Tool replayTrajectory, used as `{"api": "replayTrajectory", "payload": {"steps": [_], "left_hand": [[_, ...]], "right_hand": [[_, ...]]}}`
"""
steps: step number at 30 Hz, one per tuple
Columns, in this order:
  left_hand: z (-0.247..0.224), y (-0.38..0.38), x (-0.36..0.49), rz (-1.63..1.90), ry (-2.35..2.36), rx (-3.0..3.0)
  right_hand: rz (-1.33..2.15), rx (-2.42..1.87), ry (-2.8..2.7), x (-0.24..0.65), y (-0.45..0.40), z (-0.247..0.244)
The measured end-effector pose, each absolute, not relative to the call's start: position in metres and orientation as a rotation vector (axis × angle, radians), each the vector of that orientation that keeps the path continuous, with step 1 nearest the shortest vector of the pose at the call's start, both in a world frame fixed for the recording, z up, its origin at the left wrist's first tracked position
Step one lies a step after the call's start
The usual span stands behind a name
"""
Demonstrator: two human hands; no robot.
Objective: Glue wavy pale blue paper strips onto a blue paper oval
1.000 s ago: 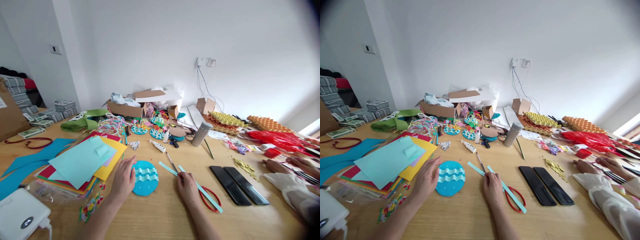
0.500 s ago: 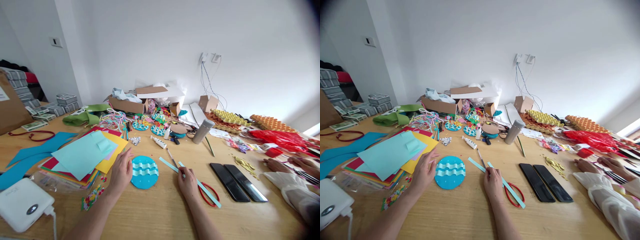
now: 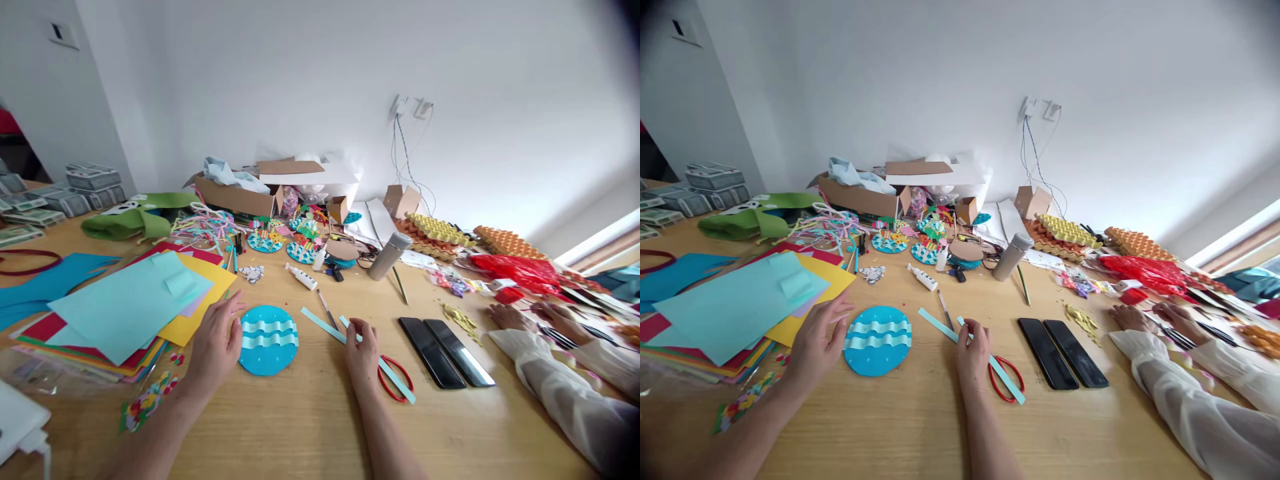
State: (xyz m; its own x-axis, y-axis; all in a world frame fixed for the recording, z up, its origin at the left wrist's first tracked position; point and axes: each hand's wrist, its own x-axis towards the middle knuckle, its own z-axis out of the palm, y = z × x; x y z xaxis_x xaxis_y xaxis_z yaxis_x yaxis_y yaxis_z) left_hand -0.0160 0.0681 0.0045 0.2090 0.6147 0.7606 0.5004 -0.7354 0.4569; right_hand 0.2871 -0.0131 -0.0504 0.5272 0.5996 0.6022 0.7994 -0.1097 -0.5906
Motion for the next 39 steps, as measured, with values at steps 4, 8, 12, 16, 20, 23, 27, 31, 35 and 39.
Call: {"api": "replayTrajectory", "payload": {"steps": [4, 8, 12, 16, 20, 23, 27, 31, 35, 39], "left_hand": [[0.003, 0.069, -0.016, 1.541, 1.110, 2.407], [-0.002, 0.072, -0.018, 1.530, 1.141, 2.411], [-0.006, 0.075, -0.020, 1.527, 1.105, 2.436], [-0.007, 0.075, -0.019, 1.534, 1.101, 2.428], [-0.005, 0.073, -0.019, 1.538, 1.092, 2.446], [-0.004, 0.073, -0.019, 1.524, 1.086, 2.448], [-0.003, 0.071, -0.018, 1.528, 1.092, 2.430], [0.001, 0.068, -0.018, 1.534, 1.097, 2.413], [0.002, 0.066, -0.017, 1.516, 1.109, 2.385], [0.002, 0.067, -0.018, 1.475, 1.163, 2.372]], "right_hand": [[-0.274, -1.796, -1.138, 0.288, -0.017, -0.044], [-0.280, -1.772, -1.227, 0.285, -0.018, -0.037], [-0.274, -1.798, -1.360, 0.279, -0.014, -0.041], [-0.373, -2.001, -1.488, 0.275, -0.012, -0.047], [-0.467, -2.078, -1.548, 0.273, -0.012, -0.046], [-0.512, -2.068, -1.581, 0.270, -0.012, -0.045], [-0.508, -2.069, -1.629, 0.265, -0.012, -0.041], [-0.387, -2.115, -1.695, 0.264, -0.001, -0.028], [-0.236, -2.262, -1.787, 0.271, 0.023, -0.020], [-0.148, -2.280, -1.850, 0.283, 0.040, -0.029]]}}
